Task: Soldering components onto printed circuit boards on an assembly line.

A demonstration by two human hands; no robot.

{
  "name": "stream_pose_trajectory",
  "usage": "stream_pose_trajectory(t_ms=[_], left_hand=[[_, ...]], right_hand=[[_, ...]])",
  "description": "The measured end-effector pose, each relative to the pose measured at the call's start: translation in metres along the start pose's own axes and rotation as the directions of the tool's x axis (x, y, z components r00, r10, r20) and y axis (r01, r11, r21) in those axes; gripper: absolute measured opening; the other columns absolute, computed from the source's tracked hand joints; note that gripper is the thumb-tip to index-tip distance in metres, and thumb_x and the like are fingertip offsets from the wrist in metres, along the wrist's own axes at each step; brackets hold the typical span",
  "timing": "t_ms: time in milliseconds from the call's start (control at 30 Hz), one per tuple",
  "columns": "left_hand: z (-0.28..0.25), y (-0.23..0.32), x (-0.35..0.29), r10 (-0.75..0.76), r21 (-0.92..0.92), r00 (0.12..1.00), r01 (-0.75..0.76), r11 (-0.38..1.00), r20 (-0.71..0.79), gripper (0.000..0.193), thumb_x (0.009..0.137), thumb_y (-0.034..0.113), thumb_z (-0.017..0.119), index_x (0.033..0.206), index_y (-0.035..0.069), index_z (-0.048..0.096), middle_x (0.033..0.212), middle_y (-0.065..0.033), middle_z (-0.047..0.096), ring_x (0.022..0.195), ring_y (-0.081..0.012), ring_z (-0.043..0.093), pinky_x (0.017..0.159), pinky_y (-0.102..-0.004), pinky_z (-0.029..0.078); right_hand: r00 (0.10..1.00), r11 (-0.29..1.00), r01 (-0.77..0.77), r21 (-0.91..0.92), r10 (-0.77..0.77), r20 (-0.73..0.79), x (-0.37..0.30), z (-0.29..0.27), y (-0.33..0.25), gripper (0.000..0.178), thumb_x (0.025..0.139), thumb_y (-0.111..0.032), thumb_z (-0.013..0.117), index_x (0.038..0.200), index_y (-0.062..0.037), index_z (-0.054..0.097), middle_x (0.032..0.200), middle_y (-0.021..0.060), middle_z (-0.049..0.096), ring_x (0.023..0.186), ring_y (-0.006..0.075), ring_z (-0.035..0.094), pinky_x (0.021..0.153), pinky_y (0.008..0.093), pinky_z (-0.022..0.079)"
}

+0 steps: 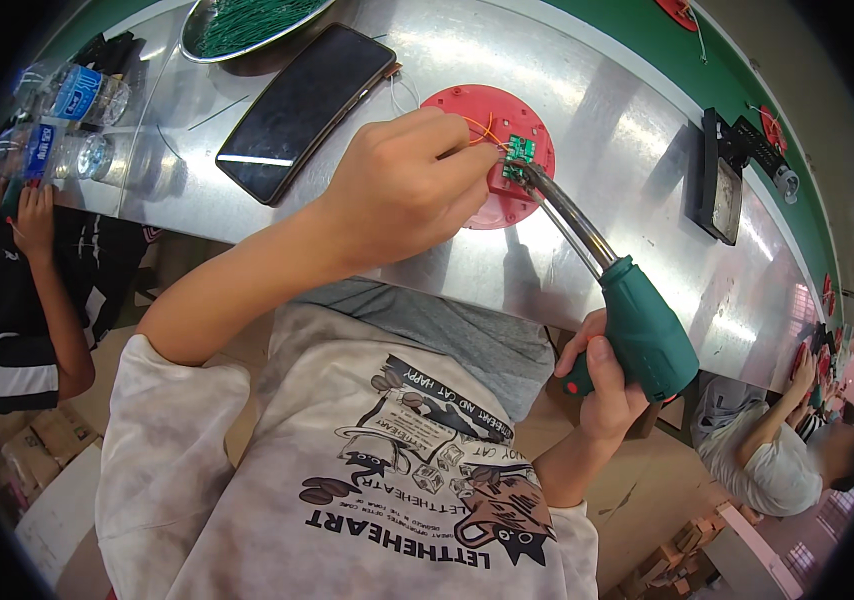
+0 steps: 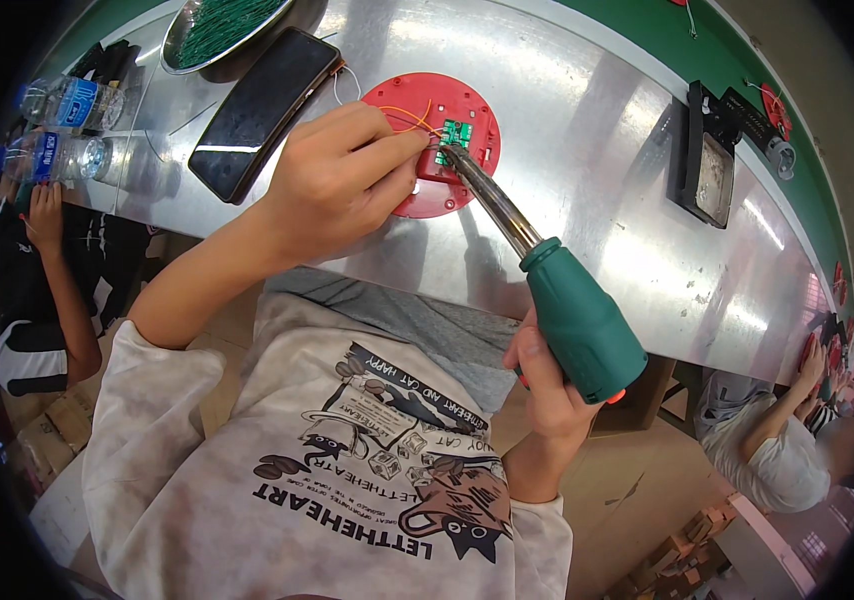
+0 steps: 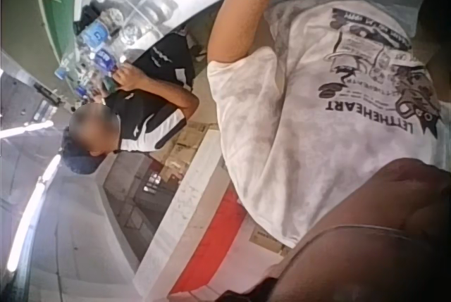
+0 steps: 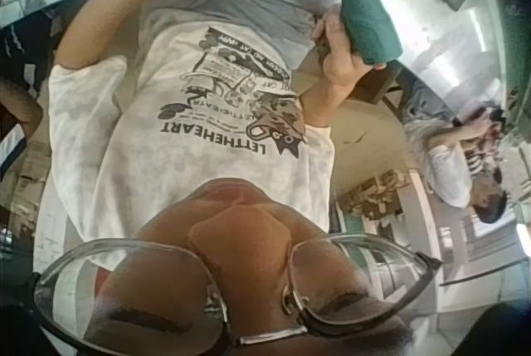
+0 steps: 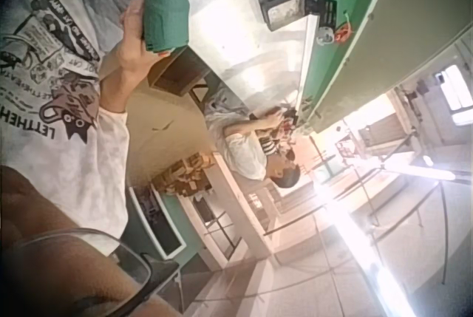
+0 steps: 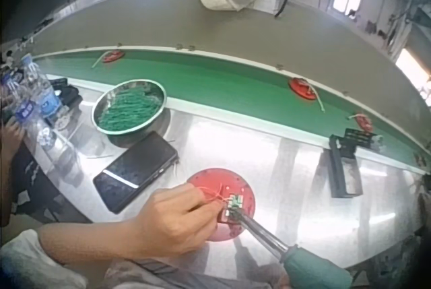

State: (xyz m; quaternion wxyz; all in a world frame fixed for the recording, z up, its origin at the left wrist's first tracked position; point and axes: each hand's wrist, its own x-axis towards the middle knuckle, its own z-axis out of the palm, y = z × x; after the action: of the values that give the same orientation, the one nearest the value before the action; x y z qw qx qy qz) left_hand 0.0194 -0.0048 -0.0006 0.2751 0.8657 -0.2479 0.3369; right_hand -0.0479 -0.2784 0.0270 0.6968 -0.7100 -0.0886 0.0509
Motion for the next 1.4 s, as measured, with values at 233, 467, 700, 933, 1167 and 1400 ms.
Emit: stream_pose_trajectory(t_ms=[233,467,700,933,1167,1400], left_hand=[[0.000,0.000,-0.001,0.009,0.016,1.000,-0.009,1.000,-0.001,0.013,0.073,0.007,0.069,0.087,0.003,0.069,0.071,-0.0052,0.054,0.063,-0.0214,0.059,0.052,-0.0332,0.049],[0.002,0.001,-0.002,0.021,0.024,1.000,-0.021,1.000,0.019,0.016,0.074,0.007,0.069,0.089,0.003,0.068,0.072,-0.0048,0.054,0.064,-0.0208,0.059,0.052,-0.0329,0.049],[-0.002,-0.001,0.001,0.033,0.031,0.998,-0.035,0.999,0.047,0.020,0.074,0.006,0.068,0.093,0.002,0.069,0.073,-0.0049,0.055,0.066,-0.0213,0.060,0.053,-0.0328,0.050],[-0.023,0.013,0.007,-0.142,-0.104,0.984,0.153,0.983,0.106,0.021,0.082,-0.001,0.068,0.102,-0.002,0.069,0.087,-0.0149,0.069,0.074,-0.0297,0.066,0.066,-0.0360,0.054],[-0.078,-0.008,0.035,-0.405,-0.128,0.862,0.459,0.879,0.306,0.022,0.080,0.003,0.068,0.101,-0.001,0.070,0.085,-0.0191,0.070,0.068,-0.0304,0.068,0.066,-0.0339,0.054],[-0.120,-0.099,0.059,-0.295,0.580,0.954,0.212,0.787,0.051,0.018,0.083,0.011,0.069,0.099,0.003,0.072,0.093,-0.0158,0.070,0.085,-0.0323,0.066,0.080,-0.0406,0.051]], right_hand=[[0.997,1.000,-0.010,0.020,0.012,-0.072,0.002,0.004,-0.002,0.043,0.089,-0.013,0.060,0.123,0.0113,0.050,0.087,0.0188,0.060,0.050,0.0201,0.058,0.043,0.0301,0.049],[0.978,0.980,0.172,0.095,-0.159,-0.133,-0.001,-0.011,0.010,0.039,0.090,-0.020,0.060,0.113,0.0107,0.051,0.087,0.0207,0.058,0.046,0.0205,0.058,0.040,0.0306,0.049],[0.940,0.977,0.198,0.085,-0.164,-0.300,0.007,-0.017,0.008,0.034,0.092,-0.022,0.056,0.108,0.0081,0.052,0.084,0.0176,0.056,0.045,0.0188,0.056,0.038,0.0306,0.047],[0.939,0.972,0.156,0.177,-0.091,-0.332,0.005,-0.023,0.019,0.032,0.093,-0.019,0.055,0.111,0.0067,0.051,0.087,0.0163,0.056,0.045,0.0181,0.055,0.038,0.0304,0.046],[0.929,0.962,0.187,0.200,-0.107,-0.354,0.005,-0.030,0.020,0.032,0.095,-0.021,0.053,0.113,0.0046,0.050,0.088,0.0159,0.056,0.045,0.0157,0.053,0.039,0.0287,0.045],[0.922,0.940,0.226,0.254,-0.122,-0.367,0.014,-0.034,0.021,0.032,0.095,-0.023,0.053,0.112,0.0045,0.051,0.089,0.0145,0.056,0.046,0.0153,0.053,0.039,0.0294,0.044]])
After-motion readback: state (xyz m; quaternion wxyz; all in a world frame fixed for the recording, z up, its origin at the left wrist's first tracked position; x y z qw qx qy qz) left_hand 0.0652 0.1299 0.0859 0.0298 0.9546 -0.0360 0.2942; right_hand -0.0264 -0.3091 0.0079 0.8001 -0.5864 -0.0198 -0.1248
